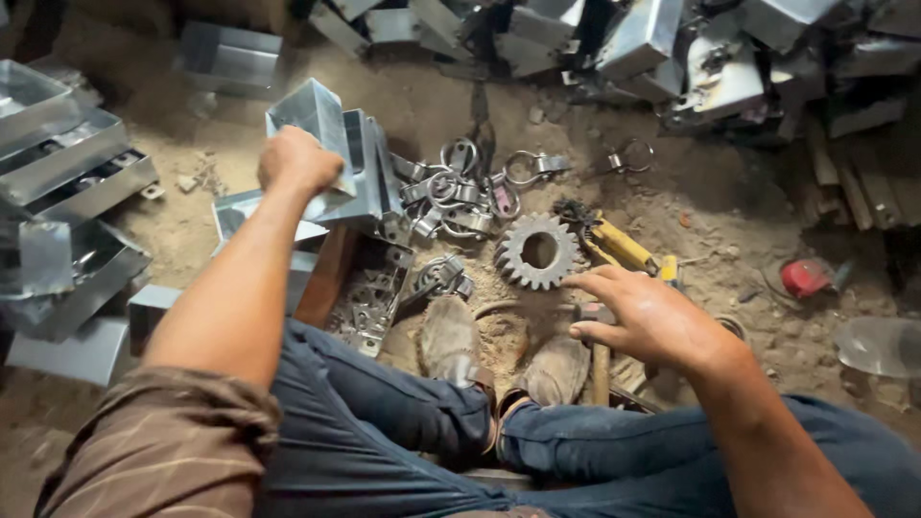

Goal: The person sits on the floor and assembles a metal box with a bracket, tapping it into place with a hammer. They then use a welding torch to weld the bracket to the box, producing sparks and smoke.

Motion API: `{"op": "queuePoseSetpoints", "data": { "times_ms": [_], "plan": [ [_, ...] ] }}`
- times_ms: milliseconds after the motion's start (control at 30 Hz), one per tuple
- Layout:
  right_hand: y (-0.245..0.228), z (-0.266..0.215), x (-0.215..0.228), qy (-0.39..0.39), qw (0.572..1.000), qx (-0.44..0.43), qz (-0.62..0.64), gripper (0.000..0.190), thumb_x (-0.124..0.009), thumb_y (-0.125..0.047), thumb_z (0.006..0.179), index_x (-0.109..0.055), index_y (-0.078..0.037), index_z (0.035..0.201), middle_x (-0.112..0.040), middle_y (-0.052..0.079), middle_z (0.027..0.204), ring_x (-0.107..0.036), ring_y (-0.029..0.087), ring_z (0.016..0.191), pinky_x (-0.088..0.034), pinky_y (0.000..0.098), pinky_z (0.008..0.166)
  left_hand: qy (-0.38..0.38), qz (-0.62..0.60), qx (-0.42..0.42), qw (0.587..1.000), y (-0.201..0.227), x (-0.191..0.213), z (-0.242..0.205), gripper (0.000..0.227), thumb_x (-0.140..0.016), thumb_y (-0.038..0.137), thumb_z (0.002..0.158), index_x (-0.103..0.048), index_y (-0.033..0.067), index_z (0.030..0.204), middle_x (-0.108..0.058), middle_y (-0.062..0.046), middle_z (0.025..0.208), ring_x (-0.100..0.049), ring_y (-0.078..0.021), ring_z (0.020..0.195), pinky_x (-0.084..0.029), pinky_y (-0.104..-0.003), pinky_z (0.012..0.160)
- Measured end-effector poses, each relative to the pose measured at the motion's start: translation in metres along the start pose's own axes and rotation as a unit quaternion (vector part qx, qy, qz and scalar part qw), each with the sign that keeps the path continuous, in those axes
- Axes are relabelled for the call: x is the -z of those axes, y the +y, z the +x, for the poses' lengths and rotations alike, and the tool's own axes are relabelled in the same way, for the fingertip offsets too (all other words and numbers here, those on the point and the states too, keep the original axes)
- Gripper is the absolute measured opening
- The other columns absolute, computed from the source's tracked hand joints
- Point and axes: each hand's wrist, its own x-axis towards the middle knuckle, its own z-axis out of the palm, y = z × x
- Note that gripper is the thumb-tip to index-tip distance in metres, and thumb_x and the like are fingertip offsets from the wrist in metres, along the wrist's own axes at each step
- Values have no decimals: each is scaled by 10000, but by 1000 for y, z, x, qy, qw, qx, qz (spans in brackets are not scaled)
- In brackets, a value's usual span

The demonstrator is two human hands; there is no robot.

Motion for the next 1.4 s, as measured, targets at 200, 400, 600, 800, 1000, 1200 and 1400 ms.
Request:
{"op": "queuePoseSetpoints", "data": {
  "times_ms": [200,400,600,800,1000,1200,1400],
  "plan": [
    [1,-12,3,14,1000,23,9,648,-710,-420,838,-564,-213,1434,-630,98,1268,-611,320,1173,-500,422,982,35,-120,-207,970,43,73,-66,246,-696,260,698,-827,88,815,-755,-144,780,-744,-271,718,-602,-363,755],
    [20,-11,-6,54,997,61,12,635,-736,-414,830,-563,-149,1381,-636,138,1271,-598,351,1180,-487,437,987,-53,-97,-322,940,114,39,-152,261,-695,324,730,-806,109,828,-749,-135,727,-738,-260,648,-608,-394,678],
    [41,-17,-16,80,995,53,26,617,-750,-416,827,-600,-140,1358,-630,165,1317,-576,347,1250,-455,434,1046,-80,-115,-371,918,156,-81,-241,171,-661,218,780,-783,99,791,-735,-216,866,-722,-408,803,-583,-500,761],
    [45,-42,-16,115,992,44,10,647,-747,-439,839,-576,-107,1368,-615,184,1342,-581,360,1245,-470,437,1024,-60,-138,-399,905,141,-165,-282,222,-699,283,821,-768,73,807,-731,-184,862,-723,-403,813,-572,-523,732],
    [32,-62,1,119,992,2,31,630,-733,-459,819,-603,-170,1364,-601,140,1373,-614,347,1181,-498,429,975,-118,-206,-385,892,147,-140,-276,282,-729,417,871,-795,144,890,-751,-150,899,-719,-363,849,-567,-478,769],
    [27,-67,6,113,992,39,45,630,-703,-467,837,-589,-154,1372,-637,113,1342,-642,320,1161,-506,419,984,-11,-268,-308,913,145,-110,-231,228,-744,330,852,-783,157,996,-757,-90,1033,-710,-297,955,-549,-426,825],
    [41,-66,0,129,991,26,32,627,-728,-474,833,-607,-146,1354,-607,146,1373,-604,345,1199,-480,435,994,-98,-256,-268,923,102,-153,-200,333,-811,322,756,-774,144,1035,-757,-99,1021,-724,-278,947,-557,-402,849]
  ]
}}
